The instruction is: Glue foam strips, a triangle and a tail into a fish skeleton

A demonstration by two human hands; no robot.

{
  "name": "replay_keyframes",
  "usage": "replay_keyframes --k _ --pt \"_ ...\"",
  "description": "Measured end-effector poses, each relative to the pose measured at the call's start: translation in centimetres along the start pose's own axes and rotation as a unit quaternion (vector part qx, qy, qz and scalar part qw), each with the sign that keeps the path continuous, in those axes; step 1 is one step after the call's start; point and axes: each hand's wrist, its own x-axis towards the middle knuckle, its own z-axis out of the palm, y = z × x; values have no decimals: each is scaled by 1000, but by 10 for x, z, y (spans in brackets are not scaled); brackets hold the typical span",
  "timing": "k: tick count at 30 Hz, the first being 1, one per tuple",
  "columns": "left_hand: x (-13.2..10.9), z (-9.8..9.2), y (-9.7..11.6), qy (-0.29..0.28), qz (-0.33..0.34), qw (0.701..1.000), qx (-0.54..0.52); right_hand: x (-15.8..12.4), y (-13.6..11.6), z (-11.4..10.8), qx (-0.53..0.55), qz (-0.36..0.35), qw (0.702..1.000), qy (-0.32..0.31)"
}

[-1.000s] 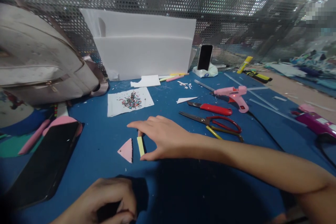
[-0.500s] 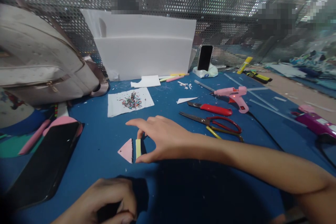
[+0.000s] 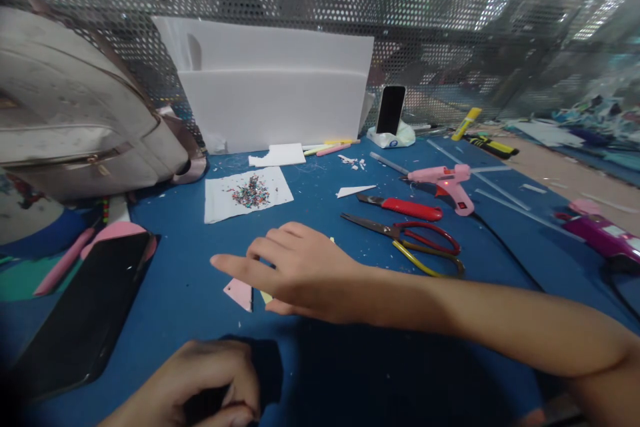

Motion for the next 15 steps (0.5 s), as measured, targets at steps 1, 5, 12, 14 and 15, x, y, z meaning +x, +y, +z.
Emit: replay_keyframes --k 1,5,12,14,15 --pt "0 1 0 2 2 1000 -5 0 0 0 -4 -3 1000 6" --pt "1 1 0 -3 5 1000 -17 1 2 2 14 1 1000 10" --pt "-1 -1 3 -2 0 1000 -10 -1 11 16 77 64 995 -15" --pt "-1 -1 1 -4 2 1000 -7 -3 14 14 114 70 991 -21" --pt "-1 -1 0 -5 5 1000 -4 -5 16 12 136 76 988 -23"
